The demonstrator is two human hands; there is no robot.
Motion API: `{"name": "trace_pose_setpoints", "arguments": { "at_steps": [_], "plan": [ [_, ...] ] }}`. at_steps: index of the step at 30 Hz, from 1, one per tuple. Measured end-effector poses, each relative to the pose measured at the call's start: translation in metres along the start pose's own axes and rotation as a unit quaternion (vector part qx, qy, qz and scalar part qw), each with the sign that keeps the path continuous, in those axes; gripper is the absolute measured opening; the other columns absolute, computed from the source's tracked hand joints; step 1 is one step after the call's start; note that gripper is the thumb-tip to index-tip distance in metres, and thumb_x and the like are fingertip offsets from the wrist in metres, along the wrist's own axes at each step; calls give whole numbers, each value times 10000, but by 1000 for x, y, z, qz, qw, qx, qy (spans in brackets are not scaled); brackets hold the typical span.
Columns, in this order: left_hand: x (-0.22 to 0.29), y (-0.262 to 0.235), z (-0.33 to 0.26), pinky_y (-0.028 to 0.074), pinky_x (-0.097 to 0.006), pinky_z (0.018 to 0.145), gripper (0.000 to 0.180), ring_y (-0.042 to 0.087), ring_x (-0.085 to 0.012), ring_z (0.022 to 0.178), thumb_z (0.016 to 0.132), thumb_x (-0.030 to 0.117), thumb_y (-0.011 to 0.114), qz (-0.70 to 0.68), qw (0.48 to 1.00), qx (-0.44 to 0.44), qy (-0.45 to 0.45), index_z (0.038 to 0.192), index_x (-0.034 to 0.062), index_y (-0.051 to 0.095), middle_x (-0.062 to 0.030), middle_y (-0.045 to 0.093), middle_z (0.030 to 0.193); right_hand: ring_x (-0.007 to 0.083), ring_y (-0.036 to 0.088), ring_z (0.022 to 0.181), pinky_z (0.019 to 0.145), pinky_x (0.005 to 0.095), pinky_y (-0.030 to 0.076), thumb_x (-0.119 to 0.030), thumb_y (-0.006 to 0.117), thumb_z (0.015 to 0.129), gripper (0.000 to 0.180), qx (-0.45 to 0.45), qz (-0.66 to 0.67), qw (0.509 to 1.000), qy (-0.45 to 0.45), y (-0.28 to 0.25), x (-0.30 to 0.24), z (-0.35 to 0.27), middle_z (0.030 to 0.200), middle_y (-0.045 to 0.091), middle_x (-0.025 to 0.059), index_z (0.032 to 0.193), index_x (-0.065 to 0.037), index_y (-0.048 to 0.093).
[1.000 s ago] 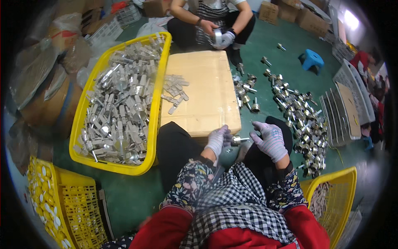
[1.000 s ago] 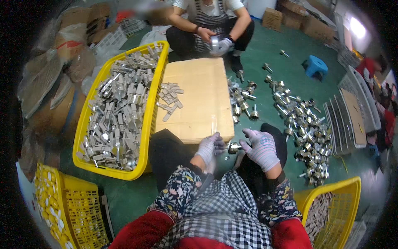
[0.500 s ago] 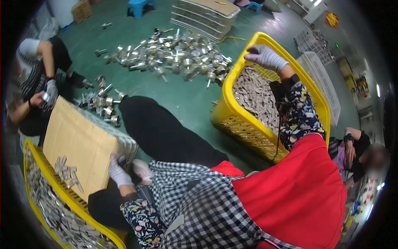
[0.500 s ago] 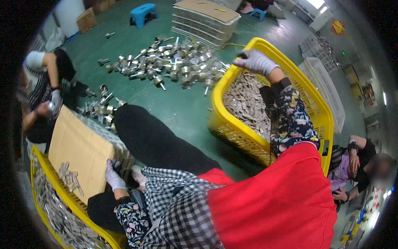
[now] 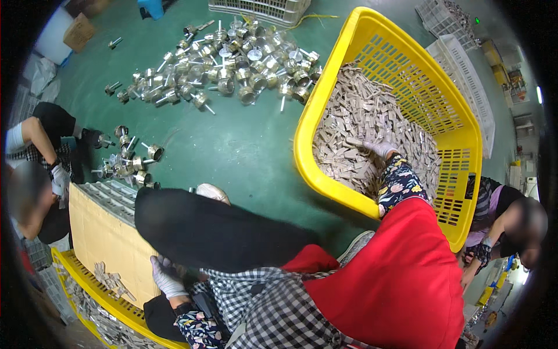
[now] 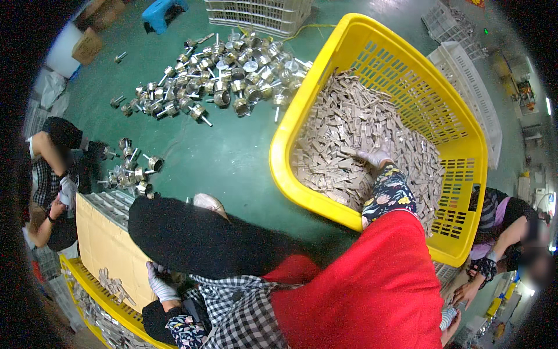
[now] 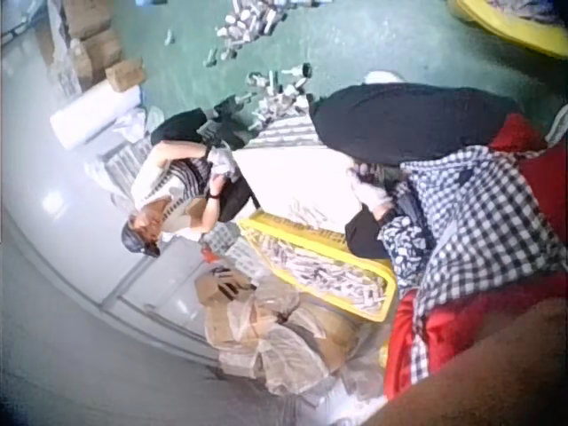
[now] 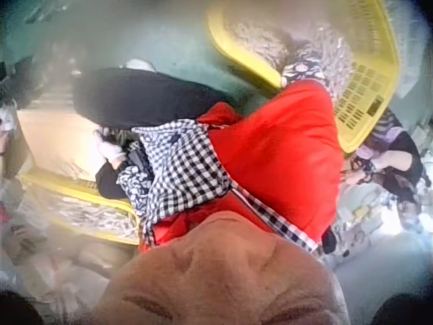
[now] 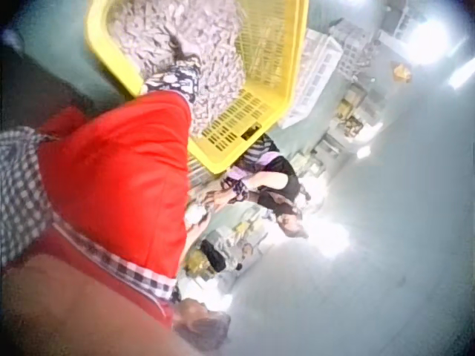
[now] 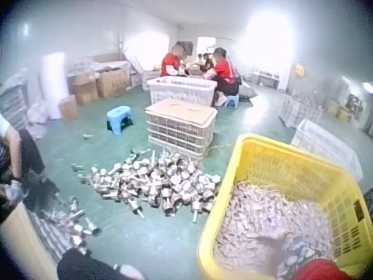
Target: Assembling metal cabinet hinges on a cardboard jig.
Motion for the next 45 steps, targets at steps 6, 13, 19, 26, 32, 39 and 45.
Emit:
{"name": "trace_pose_setpoints", "arguments": {
  "at_steps": [6,13,19,26,32,39,45],
  "plan": [
    [-7,11,7,421,-381,885,510,512,-240,1048,865,427,472,-109,991,-56,-48,1197,40,494,-89,547,1136,278,373,1229,1025,335,294,-459,734,655,1050,5,113,992,-50,43,37,71,1311,393,221,1378,19,141],
    [-1,20,-4,411,-367,863,405,520,-221,996,893,396,435,-120,990,-65,-25,1104,64,531,-92,558,1086,339,377,1221,1011,355,303,-495,722,610,1047,-20,271,945,-182,77,-104,62,1321,387,224,1354,38,213],
    [-15,19,1,438,-367,577,328,458,-170,615,845,411,530,-82,996,12,42,890,87,504,-22,451,679,339,418,1188,997,352,344,-349,712,622,857,13,92,985,-144,68,-117,8,1283,430,227,1312,-5,339],
    [-30,-11,15,439,-330,582,386,486,-161,627,798,398,609,-125,988,47,78,916,42,519,-37,491,720,282,580,886,779,358,454,-264,703,629,547,-129,205,962,-128,12,-181,-89,987,616,157,1085,-3,549],
    [-18,15,10,428,-289,525,417,502,-170,555,825,447,541,-50,992,79,87,828,30,556,-50,535,625,191,574,727,660,291,464,-127,641,723,316,-124,378,897,-196,35,-143,-35,773,622,89,1002,7,577],
    [-24,23,11,438,-293,553,528,538,-178,571,796,488,570,-25,985,59,159,832,-39,580,-99,585,653,175,594,735,636,292,521,-130,570,780,335,-86,618,761,-177,-76,-131,-65,868,590,49,1110,-83,534],
    [-29,23,19,411,-269,512,411,525,-136,550,848,386,535,-59,984,53,162,790,-17,590,-69,576,613,197,603,736,624,310,536,-180,587,780,364,-171,669,627,-360,-143,-230,-189,896,601,86,1110,-47,512]
  ]
}}
Point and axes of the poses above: each hand's wrist, its own z-axis towards the middle knuckle, its own y-axis out of the palm, x = y × z, the point moved 1 cm from there along z, towards the middle knuckle
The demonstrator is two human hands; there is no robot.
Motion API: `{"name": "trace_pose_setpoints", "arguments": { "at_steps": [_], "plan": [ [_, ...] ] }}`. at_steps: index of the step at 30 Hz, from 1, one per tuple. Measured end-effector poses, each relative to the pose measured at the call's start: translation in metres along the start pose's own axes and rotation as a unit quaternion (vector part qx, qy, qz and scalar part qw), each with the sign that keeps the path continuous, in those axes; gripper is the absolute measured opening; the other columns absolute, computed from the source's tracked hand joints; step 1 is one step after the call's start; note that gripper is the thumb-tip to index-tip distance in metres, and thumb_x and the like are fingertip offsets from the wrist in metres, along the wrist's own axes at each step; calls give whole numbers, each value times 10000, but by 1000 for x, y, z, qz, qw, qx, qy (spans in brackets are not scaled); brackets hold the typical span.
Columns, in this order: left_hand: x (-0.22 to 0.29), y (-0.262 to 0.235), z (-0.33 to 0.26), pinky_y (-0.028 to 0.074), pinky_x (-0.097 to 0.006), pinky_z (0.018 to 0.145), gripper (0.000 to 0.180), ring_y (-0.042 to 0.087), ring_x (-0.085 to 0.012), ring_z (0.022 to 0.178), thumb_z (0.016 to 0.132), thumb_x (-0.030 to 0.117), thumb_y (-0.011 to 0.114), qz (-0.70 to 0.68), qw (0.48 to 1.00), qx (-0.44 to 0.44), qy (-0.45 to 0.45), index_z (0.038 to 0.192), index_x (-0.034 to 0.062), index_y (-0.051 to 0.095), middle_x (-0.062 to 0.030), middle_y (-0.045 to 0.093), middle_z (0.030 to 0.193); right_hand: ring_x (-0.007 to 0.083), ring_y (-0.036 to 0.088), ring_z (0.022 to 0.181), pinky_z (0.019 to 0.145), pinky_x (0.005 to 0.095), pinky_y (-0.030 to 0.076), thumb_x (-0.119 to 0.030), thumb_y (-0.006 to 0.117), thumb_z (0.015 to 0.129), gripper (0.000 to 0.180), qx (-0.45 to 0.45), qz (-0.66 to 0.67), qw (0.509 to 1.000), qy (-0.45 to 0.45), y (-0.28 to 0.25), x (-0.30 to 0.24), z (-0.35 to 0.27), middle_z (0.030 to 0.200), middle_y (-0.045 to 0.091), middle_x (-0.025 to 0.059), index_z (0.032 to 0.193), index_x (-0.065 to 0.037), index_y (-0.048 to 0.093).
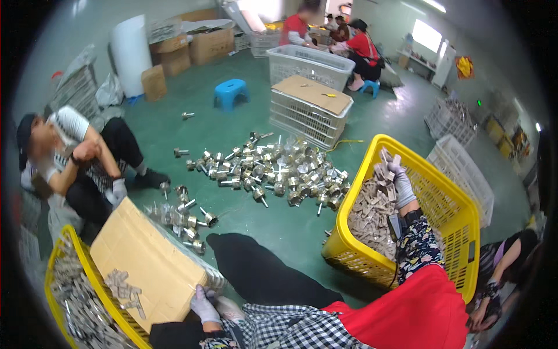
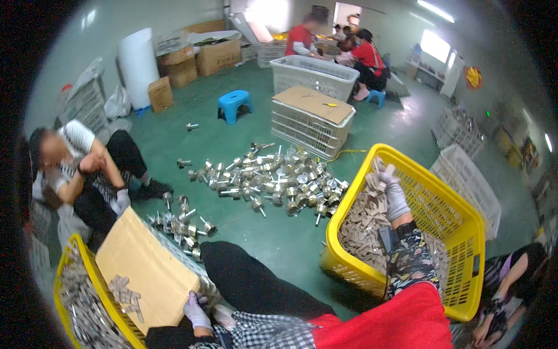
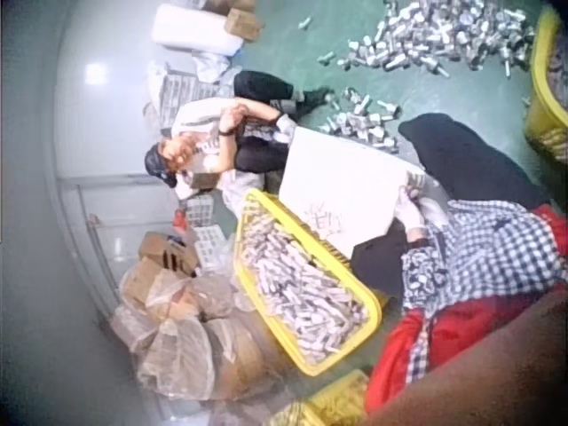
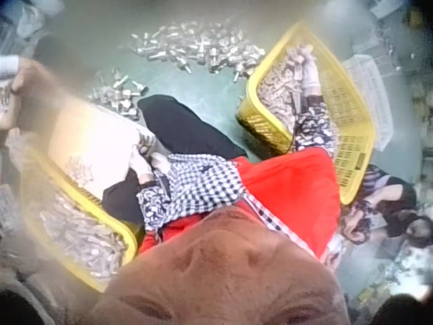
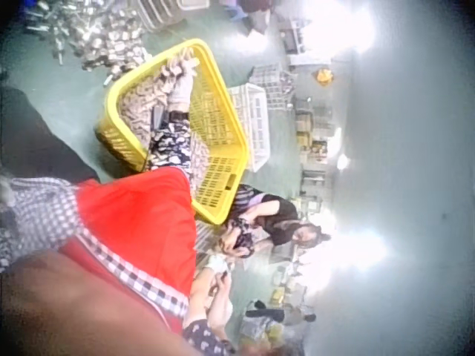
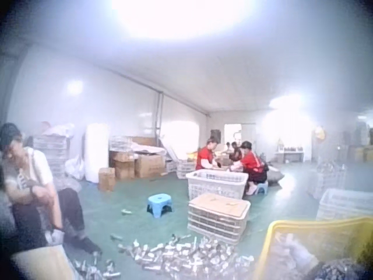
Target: Assembling metal cabinet hinges on a cardboard jig.
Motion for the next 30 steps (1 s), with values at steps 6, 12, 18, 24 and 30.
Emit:
{"name": "trace_pose_setpoints", "arguments": {
  "at_steps": [6,12,18,24,30],
  "plan": [
    [-24,4,16,472,-309,720,350,592,-201,835,845,233,554,-137,990,-30,22,1051,-50,555,-122,610,973,242,608,777,557,329,545,-278,609,771,474,-284,49,952,103,221,37,-50,959,591,118,1168,-57,471],
    [-10,14,9,445,-399,778,410,591,-292,901,888,374,419,441,877,-34,188,1119,69,564,-171,620,975,215,575,880,596,291,527,-284,567,813,450,-486,6,804,343,391,148,-172,1024,567,93,1205,-99,447],
    [-18,1,-3,453,-321,663,224,591,-247,804,779,210,583,281,911,96,286,930,45,590,-139,602,846,177,579,704,594,277,491,-238,559,838,259,-574,-75,668,468,483,311,-254,803,589,91,1014,-55,511],
    [7,-1,-26,436,-360,736,281,554,-280,863,765,97,471,456,785,160,388,1032,28,523,-123,565,916,288,466,1031,815,466,429,-374,599,771,459,-591,-173,687,386,517,319,-288,1081,520,90,1138,-127,476],
    [-88,-6,20,413,-389,816,252,535,-284,966,799,168,488,40,945,-17,324,990,30,577,-151,567,1069,227,482,1067,872,411,435,-337,598,825,520,-671,-195,670,250,492,297,-241,1158,522,99,1252,-78,456]
  ]
}}
Point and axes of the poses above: each hand's wrist, its own z-axis towards the middle knuckle, its own y-axis out of the palm, x = y × z, the point moved 1 cm from there along z, towards the middle knuckle
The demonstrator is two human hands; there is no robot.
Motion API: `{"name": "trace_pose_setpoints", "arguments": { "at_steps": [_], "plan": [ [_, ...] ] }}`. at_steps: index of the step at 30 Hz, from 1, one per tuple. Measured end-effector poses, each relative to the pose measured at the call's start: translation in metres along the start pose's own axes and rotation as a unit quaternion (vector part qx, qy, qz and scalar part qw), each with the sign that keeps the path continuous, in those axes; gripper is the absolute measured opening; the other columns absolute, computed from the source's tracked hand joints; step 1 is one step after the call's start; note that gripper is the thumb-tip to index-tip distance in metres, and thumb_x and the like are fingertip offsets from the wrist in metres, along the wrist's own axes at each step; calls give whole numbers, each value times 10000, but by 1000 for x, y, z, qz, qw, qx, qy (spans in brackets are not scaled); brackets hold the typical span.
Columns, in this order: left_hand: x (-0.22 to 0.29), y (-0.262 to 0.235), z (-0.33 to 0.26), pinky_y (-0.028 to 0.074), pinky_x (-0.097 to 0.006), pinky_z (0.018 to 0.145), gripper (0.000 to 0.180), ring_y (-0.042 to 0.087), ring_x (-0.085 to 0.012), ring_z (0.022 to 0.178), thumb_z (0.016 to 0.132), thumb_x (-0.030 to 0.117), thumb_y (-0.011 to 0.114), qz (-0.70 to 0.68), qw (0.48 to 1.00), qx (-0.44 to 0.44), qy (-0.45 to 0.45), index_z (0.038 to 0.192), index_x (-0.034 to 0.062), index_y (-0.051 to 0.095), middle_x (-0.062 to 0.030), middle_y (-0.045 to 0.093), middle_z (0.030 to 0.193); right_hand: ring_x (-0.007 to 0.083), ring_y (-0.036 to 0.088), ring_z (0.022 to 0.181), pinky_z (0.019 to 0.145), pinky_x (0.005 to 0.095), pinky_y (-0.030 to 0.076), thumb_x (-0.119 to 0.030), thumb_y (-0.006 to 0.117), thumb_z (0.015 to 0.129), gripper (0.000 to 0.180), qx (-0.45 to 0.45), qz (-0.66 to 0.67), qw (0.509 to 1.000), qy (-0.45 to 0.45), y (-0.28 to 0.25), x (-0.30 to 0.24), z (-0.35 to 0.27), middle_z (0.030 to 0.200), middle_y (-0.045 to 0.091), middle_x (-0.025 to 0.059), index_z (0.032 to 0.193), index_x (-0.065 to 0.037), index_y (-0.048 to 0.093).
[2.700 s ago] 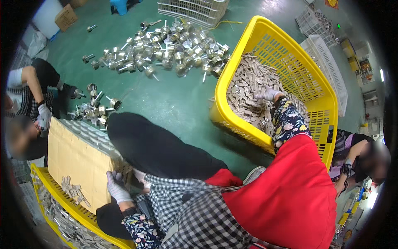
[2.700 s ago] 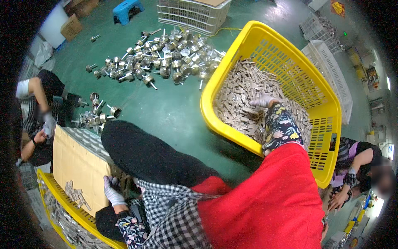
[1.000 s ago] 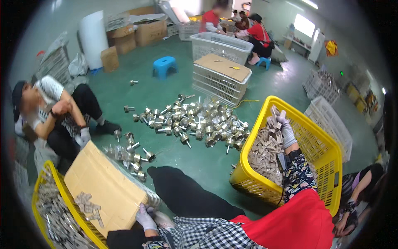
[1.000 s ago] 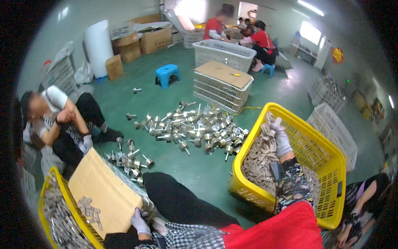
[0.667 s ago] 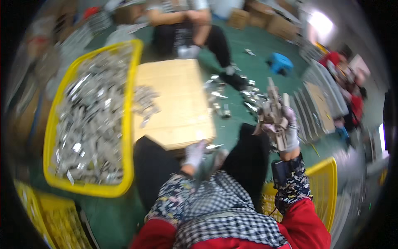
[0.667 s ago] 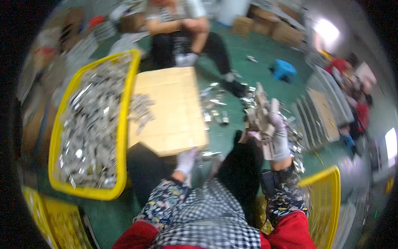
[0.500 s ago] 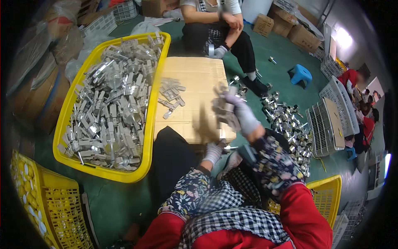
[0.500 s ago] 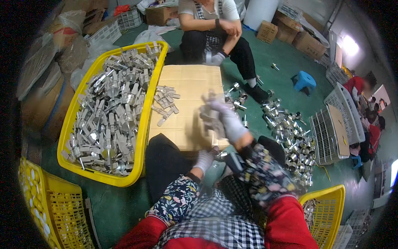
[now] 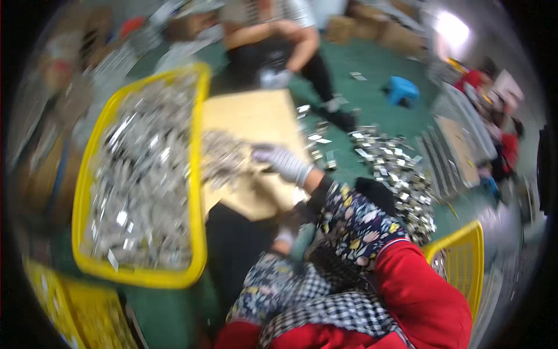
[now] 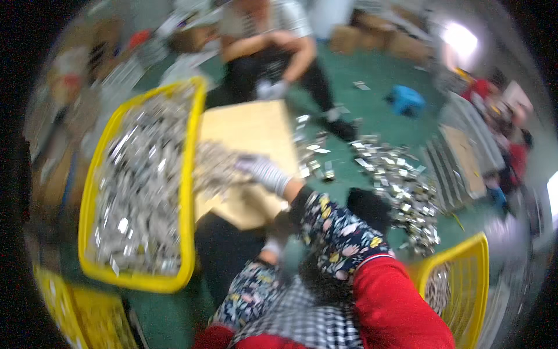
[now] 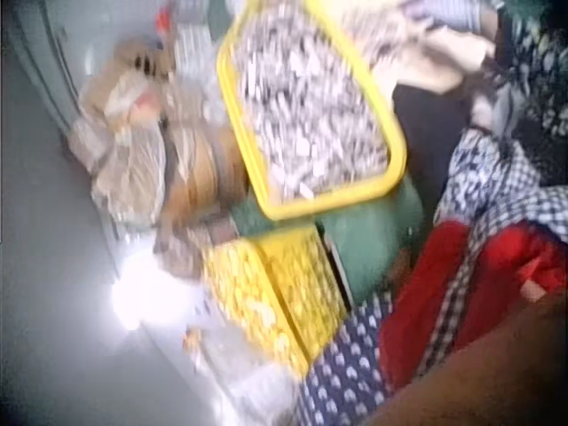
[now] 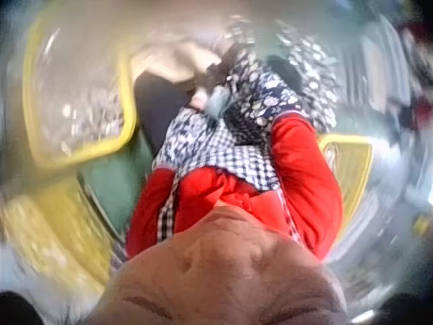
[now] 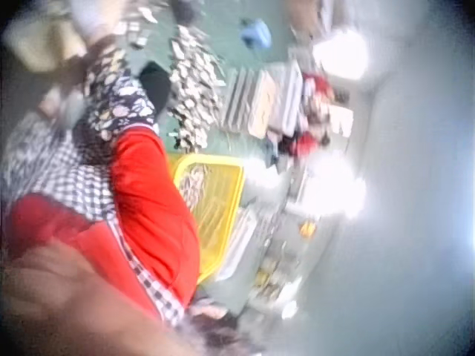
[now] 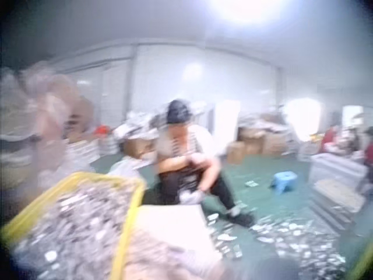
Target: Assembling metal cabinet hinges on a cardboard jig.
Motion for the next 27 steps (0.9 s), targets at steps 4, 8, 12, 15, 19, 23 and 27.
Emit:
{"name": "trace_pose_setpoints", "arguments": {
  "at_steps": [4,8,12,15,19,23,27],
  "plan": [
    [64,7,38,452,-344,794,347,576,-248,877,838,236,566,7,985,139,-106,971,-84,584,-136,623,955,198,541,1011,893,332,428,-313,596,825,453,100,-167,977,-82,-70,-18,-98,1092,581,106,1170,-28,524],
    [73,-1,37,483,-307,581,368,593,-193,619,854,267,542,-102,953,11,-285,860,-97,592,-133,624,783,170,558,974,863,304,437,-252,597,807,379,353,-238,904,-21,-164,-53,-254,1040,607,93,1120,-41,563],
    [71,3,35,473,-310,544,433,578,-188,578,862,345,526,-64,961,13,-267,809,-80,590,-113,608,692,120,577,765,691,241,478,-227,590,824,299,635,-257,721,-106,-250,-28,-451,886,616,63,1040,-19,592],
    [85,3,37,487,-314,557,430,571,-187,591,857,356,547,-56,956,2,-289,877,-73,558,-126,605,766,186,606,804,754,284,471,-251,584,800,322,833,-212,507,-66,-277,51,-581,888,645,104,1003,-2,608],
    [72,-8,43,470,-296,547,401,559,-175,585,861,356,538,-69,948,22,-311,833,-42,570,-101,597,722,323,590,949,830,363,451,-377,597,731,533,750,-216,548,301,-259,191,-634,1000,610,224,1087,17,554],
    [93,-15,49,471,-293,592,308,540,-165,645,890,311,449,-36,922,-49,-383,852,42,593,-52,582,710,438,168,1301,1026,567,187,-569,673,549,1123,477,-232,664,527,-204,161,-540,1440,80,240,1392,-47,148],
    [101,-10,43,436,-285,562,308,514,-145,630,897,329,442,23,926,-41,-375,831,72,598,-30,569,692,471,21,1314,948,707,115,-576,618,623,1046,387,-355,623,580,-205,264,-506,1471,53,143,1402,-72,137]
  ]
}}
Point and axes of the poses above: each hand's wrist, its own z-axis towards the middle knuckle, its own y-axis out of the palm, x = y × z, the point moved 1 cm from there along z, towards the middle knuckle
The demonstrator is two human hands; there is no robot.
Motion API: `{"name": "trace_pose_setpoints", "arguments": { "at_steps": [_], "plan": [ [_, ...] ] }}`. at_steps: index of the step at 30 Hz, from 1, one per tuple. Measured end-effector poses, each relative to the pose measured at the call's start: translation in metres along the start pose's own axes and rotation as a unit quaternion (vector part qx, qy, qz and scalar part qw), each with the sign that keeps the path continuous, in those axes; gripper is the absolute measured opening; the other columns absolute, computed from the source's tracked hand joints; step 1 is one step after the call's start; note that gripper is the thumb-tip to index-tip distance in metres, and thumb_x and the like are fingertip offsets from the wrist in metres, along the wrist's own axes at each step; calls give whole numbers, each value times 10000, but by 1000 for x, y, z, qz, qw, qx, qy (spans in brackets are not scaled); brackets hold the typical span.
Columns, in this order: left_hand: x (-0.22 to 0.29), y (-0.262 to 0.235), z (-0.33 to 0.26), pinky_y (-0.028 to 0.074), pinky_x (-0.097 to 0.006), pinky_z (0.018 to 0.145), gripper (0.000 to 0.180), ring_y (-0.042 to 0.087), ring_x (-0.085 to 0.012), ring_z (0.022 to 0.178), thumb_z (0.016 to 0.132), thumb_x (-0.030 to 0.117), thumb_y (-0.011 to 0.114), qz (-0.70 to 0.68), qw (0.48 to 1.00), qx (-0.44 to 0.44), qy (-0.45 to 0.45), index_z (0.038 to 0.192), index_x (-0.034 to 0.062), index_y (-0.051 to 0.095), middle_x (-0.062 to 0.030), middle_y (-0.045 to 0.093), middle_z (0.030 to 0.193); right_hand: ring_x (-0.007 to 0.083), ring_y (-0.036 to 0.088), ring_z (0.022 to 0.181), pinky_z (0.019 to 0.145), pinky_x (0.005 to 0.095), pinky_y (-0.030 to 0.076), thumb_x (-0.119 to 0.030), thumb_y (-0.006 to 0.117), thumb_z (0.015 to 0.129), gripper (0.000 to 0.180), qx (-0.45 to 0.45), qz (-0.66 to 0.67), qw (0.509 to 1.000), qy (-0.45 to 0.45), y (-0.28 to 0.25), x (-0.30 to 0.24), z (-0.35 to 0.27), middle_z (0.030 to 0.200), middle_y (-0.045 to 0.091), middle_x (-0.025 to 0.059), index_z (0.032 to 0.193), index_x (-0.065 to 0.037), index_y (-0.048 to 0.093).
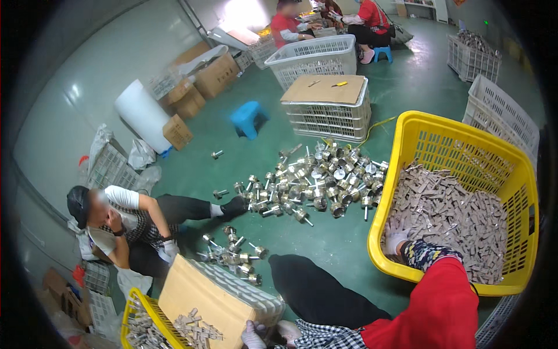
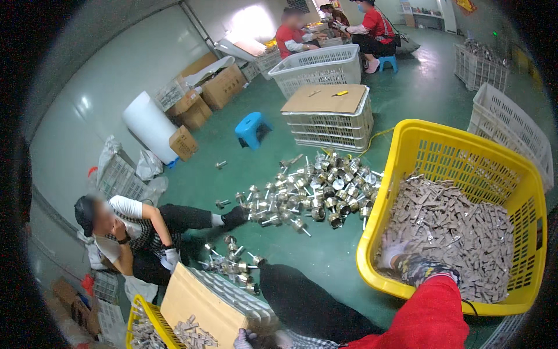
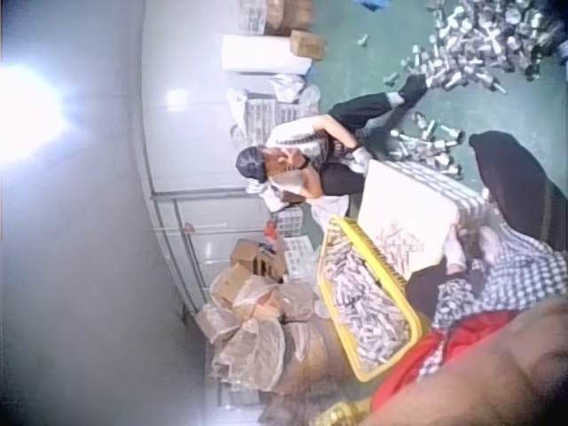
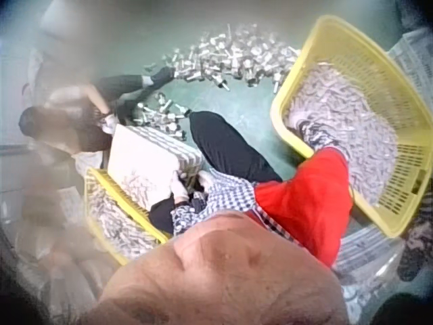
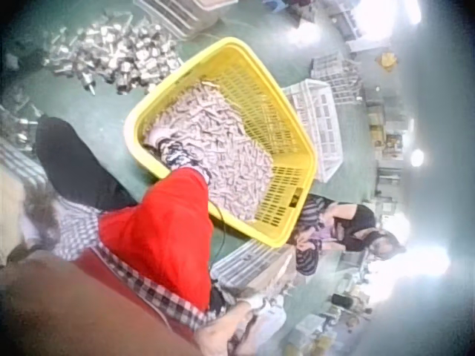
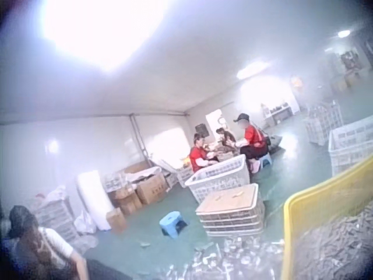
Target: Assembling metal cabinet hinges on a cardboard jig.
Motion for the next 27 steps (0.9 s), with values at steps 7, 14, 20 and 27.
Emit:
{"name": "trace_pose_setpoints", "arguments": {
  "at_steps": [7,14,20,27],
  "plan": [
    [19,16,-21,461,-309,605,303,532,-176,668,899,308,443,-19,999,25,-37,842,54,598,-52,582,731,368,209,1312,1016,535,265,-555,738,522,1119,-89,175,980,18,-3,54,41,1449,104,194,1402,-165,167],
    [23,15,-22,457,-311,594,281,521,-177,644,893,302,460,-25,998,35,-56,805,64,581,-47,567,694,368,283,1281,1001,512,301,-535,756,496,1092,-113,155,980,56,-13,60,30,1431,160,224,1386,-193,225],
    [-3,0,1,423,-297,542,266,498,-161,595,892,309,463,-44,996,26,-76,820,75,567,-36,550,650,340,439,1169,1001,386,319,-559,674,588,920,-69,385,917,-82,22,65,13,1312,412,195,1306,-58,392],
    [7,5,-7,420,-286,541,276,493,-155,597,894,322,459,-49,996,37,-62,821,80,569,-28,540,647,386,357,1229,1027,406,281,-656,677,492,1129,-152,234,955,-105,5,22,2,1306,382,274,1313,38,333]
  ]
}}
Point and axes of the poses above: each hand's wrist, its own z-axis towards the middle knuckle, its own y-axis out of the palm, x = y × z, the point moved 1 cm from there along z, towards the middle knuckle
